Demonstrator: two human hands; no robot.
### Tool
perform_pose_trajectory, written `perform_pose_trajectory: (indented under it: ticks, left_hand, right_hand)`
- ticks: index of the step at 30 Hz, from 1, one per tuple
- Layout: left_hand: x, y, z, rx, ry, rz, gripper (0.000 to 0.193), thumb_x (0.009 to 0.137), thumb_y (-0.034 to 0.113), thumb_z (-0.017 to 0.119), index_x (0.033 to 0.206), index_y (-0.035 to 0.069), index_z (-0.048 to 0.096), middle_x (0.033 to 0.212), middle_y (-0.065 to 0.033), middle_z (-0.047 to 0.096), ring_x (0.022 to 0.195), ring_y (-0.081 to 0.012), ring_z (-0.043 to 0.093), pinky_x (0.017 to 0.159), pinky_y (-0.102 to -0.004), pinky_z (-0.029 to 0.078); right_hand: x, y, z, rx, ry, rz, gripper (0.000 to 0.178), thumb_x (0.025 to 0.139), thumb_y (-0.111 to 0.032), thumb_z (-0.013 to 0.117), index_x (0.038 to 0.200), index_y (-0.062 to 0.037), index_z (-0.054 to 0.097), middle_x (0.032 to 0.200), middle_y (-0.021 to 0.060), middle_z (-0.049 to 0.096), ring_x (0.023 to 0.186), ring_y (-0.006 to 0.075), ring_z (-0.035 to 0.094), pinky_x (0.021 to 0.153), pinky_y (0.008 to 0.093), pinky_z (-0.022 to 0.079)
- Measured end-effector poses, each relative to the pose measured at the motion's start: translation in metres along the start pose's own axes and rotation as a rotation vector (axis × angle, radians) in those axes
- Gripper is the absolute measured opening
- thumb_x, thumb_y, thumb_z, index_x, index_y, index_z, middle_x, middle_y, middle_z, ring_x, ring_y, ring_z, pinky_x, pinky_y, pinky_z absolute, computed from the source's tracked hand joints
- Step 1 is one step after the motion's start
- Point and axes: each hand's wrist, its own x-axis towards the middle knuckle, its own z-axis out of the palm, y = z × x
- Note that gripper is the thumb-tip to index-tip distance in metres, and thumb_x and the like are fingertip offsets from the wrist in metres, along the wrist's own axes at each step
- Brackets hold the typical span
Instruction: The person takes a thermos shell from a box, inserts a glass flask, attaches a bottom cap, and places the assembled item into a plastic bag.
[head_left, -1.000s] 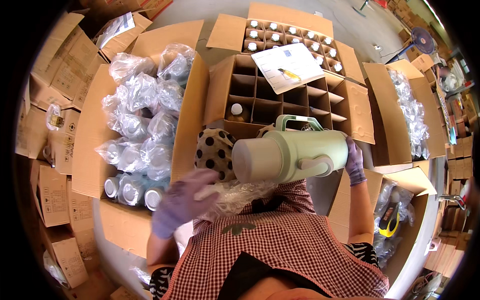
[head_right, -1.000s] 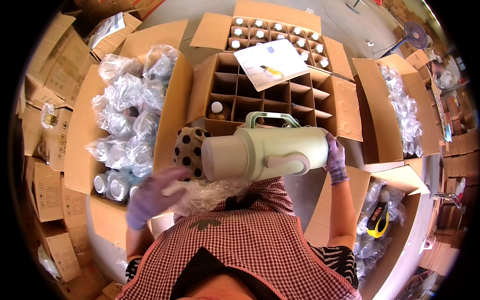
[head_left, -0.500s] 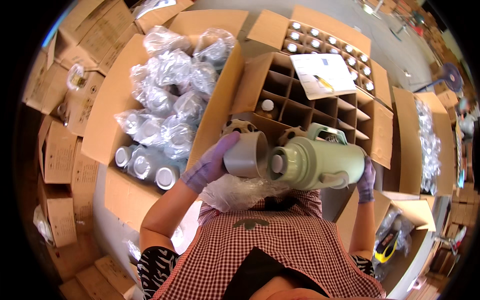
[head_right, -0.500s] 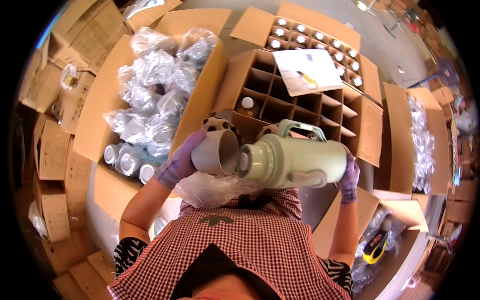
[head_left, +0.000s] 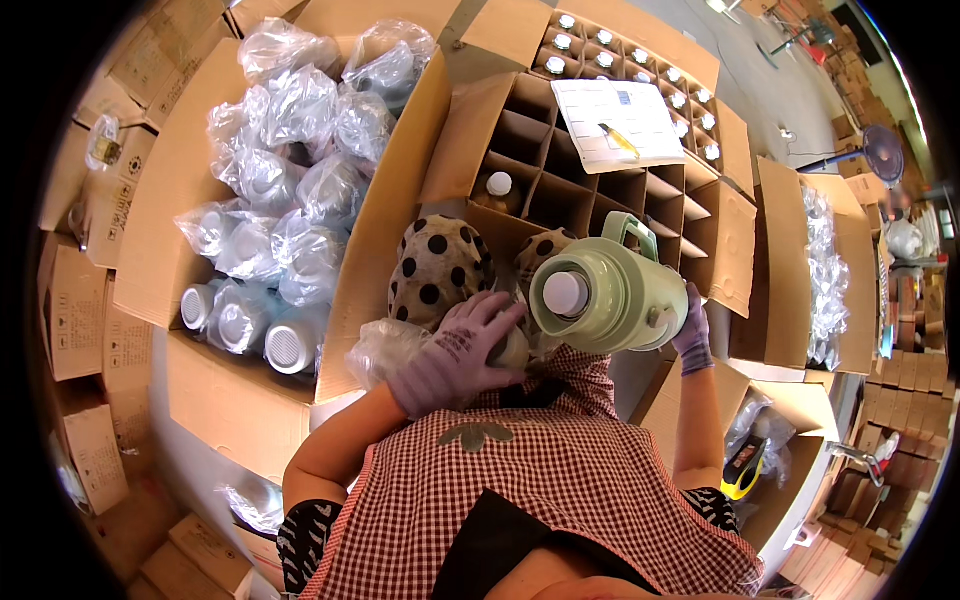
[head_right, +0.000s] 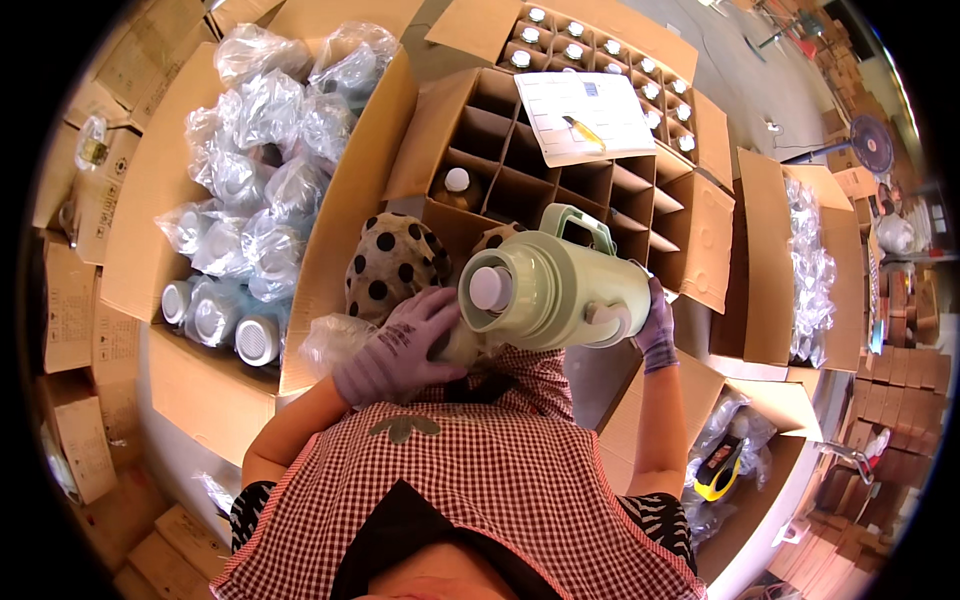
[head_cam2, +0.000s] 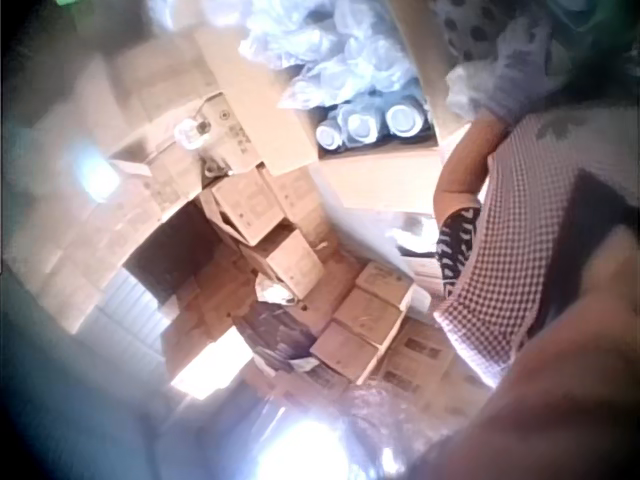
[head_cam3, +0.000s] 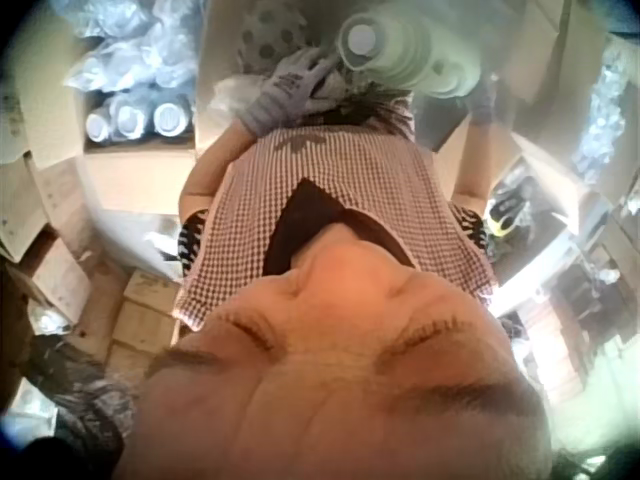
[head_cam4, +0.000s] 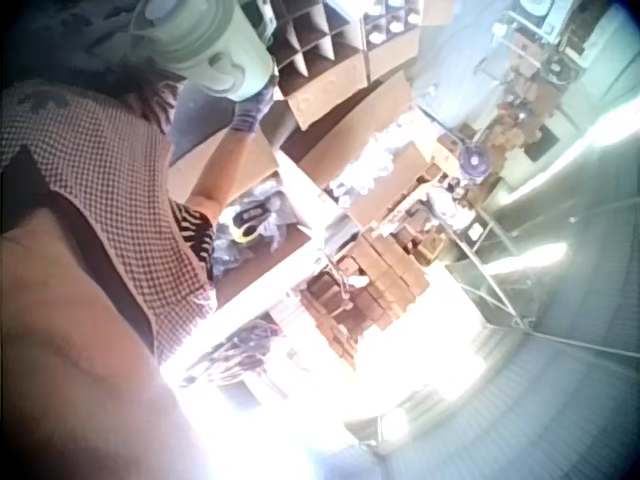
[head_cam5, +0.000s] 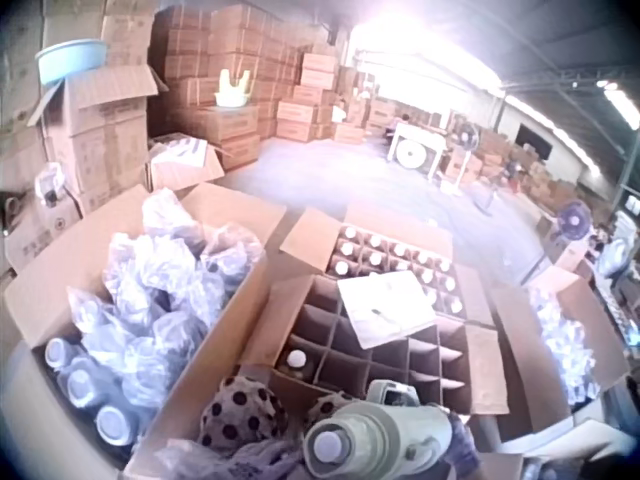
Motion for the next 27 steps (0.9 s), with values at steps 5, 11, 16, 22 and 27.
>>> perform_pose_trajectory:
  ticks: [5,11,16,22,27]
  left_hand:
    - [0.016,0.016,-0.037,-0.356,0.274,-0.014,0.08,0.077,0.031,0.083,0.144,0.002,0.05,0.143,-0.0225,0.049,0.135,-0.0383,0.046,0.116,-0.0449,0.037]
    - [0.061,0.046,-0.034,-0.368,0.428,0.263,0.094,0.071,0.027,0.089,0.149,0.001,0.042,0.144,-0.0202,0.049,0.133,-0.0364,0.05,0.113,-0.0432,0.042]
    - [0.087,0.045,-0.021,-0.405,0.517,0.236,0.089,0.068,0.026,0.09,0.143,0.002,0.048,0.138,-0.0198,0.052,0.128,-0.036,0.054,0.109,-0.043,0.046]
    - [0.099,0.046,-0.018,-0.282,0.584,0.27,0.075,0.065,0.025,0.092,0.128,0.004,0.056,0.131,-0.0176,0.055,0.119,-0.0351,0.058,0.102,-0.0434,0.05]
    - [0.096,0.051,-0.027,-0.236,0.564,0.281,0.07,0.065,0.026,0.092,0.122,0.005,0.057,0.127,-0.0165,0.055,0.116,-0.0352,0.058,0.1,-0.0442,0.05]
  right_hand:
    - [0.013,0.009,0.017,0.356,0.051,0.11,0.059,0.105,-0.047,0.046,0.141,-0.0002,0.05,0.135,0.0154,0.062,0.122,0.0296,0.06,0.108,0.043,0.047]
    - [0.038,0.015,0.017,0.491,-0.024,0.29,0.056,0.104,-0.046,0.049,0.143,-0.0055,0.051,0.14,0.0157,0.059,0.127,0.0333,0.057,0.114,0.0467,0.042]
    - [0.042,0.023,0.013,0.56,-0.084,0.381,0.06,0.105,-0.049,0.044,0.15,-0.0096,0.041,0.153,0.0135,0.046,0.14,0.0321,0.044,0.12,0.0467,0.033]
    - [0.052,0.024,0.021,0.555,-0.103,0.397,0.061,0.105,-0.049,0.044,0.15,-0.0088,0.042,0.152,0.0137,0.047,0.139,0.032,0.045,0.12,0.0463,0.033]
    - [0.054,0.023,0.026,0.556,-0.105,0.399,0.061,0.104,-0.05,0.045,0.149,-0.0081,0.043,0.151,0.0139,0.048,0.138,0.0319,0.046,0.12,0.0459,0.033]
